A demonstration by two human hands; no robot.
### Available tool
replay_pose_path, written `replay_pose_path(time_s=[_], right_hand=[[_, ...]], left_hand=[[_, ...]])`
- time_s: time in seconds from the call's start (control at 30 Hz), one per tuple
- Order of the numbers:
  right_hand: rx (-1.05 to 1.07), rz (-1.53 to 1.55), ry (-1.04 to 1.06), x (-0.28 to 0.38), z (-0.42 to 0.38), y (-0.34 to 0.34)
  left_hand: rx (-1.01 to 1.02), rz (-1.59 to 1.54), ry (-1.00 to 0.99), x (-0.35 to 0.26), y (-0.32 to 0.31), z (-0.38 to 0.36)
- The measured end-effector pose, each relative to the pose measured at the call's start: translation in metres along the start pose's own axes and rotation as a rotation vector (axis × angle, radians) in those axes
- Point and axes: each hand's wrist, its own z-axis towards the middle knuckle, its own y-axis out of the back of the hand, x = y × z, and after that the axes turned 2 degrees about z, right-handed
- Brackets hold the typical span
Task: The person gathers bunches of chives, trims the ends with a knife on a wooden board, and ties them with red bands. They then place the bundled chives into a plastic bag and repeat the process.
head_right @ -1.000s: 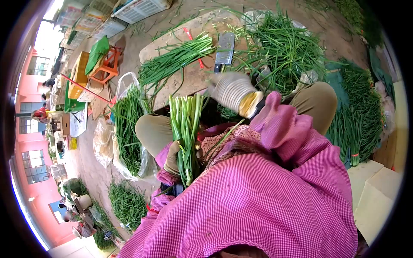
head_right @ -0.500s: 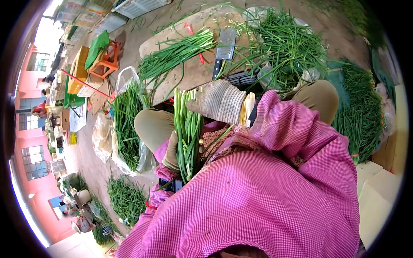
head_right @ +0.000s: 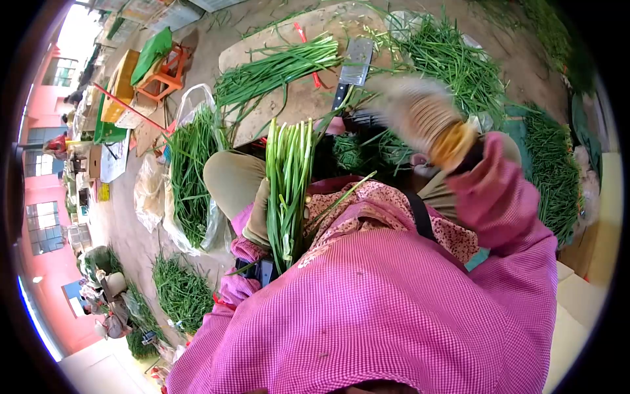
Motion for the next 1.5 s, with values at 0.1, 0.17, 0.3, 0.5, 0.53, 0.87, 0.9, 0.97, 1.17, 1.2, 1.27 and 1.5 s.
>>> replay_pose_path(time_s=[0.1, 0.17, 0.3, 0.5, 0.53, 0.87, 0.9, 0.97, 1.17, 1.2, 1.27, 1.5], right_hand=[[0.324, 0.383, 0.204, 0.059, -0.018, -0.044], [0.492, 0.286, 0.276, 0.088, -0.017, -0.069], [0.589, 0.479, 0.326, 0.099, -0.010, -0.109], [0.807, 1.067, 0.052, 0.087, 0.001, -0.100], [0.808, 1.064, 0.052, 0.087, 0.001, -0.104], [0.876, 1.071, 0.074, 0.071, 0.011, -0.106], [0.897, 1.087, 0.094, 0.069, 0.010, -0.100], [0.911, 1.120, 0.115, 0.062, 0.009, -0.099], [0.724, 0.917, -0.025, 0.052, 0.013, -0.071], [0.478, 0.853, 0.095, 0.043, 0.012, -0.082], [0.012, 0.638, 0.390, 0.035, 0.000, -0.090], [0.198, 0.189, 0.516, 0.057, -0.041, -0.053]], left_hand=[[-0.074, 0.107, -0.039, -0.003, -0.013, 0.003], [-0.166, 0.124, -0.062, -0.006, -0.010, 0.002], [-0.114, -0.003, -0.013, -0.011, -0.001, 0.003], [-0.017, -0.059, -0.123, -0.012, -0.011, 0.005], [-0.015, -0.061, -0.124, -0.012, -0.010, 0.005], [-0.071, 0.265, -0.074, -0.013, -0.005, 0.001], [-0.070, 0.297, -0.105, -0.014, -0.018, -0.001], [-0.060, 0.334, -0.265, -0.011, -0.040, -0.003], [0.033, -0.089, -0.006, -0.017, -0.034, 0.012], [0.034, -0.088, -0.005, -0.015, -0.028, 0.014], [-0.026, -0.029, -0.134, -0.007, -0.008, 0.019], [-0.105, -0.020, -0.179, -0.011, 0.002, 0.017]])
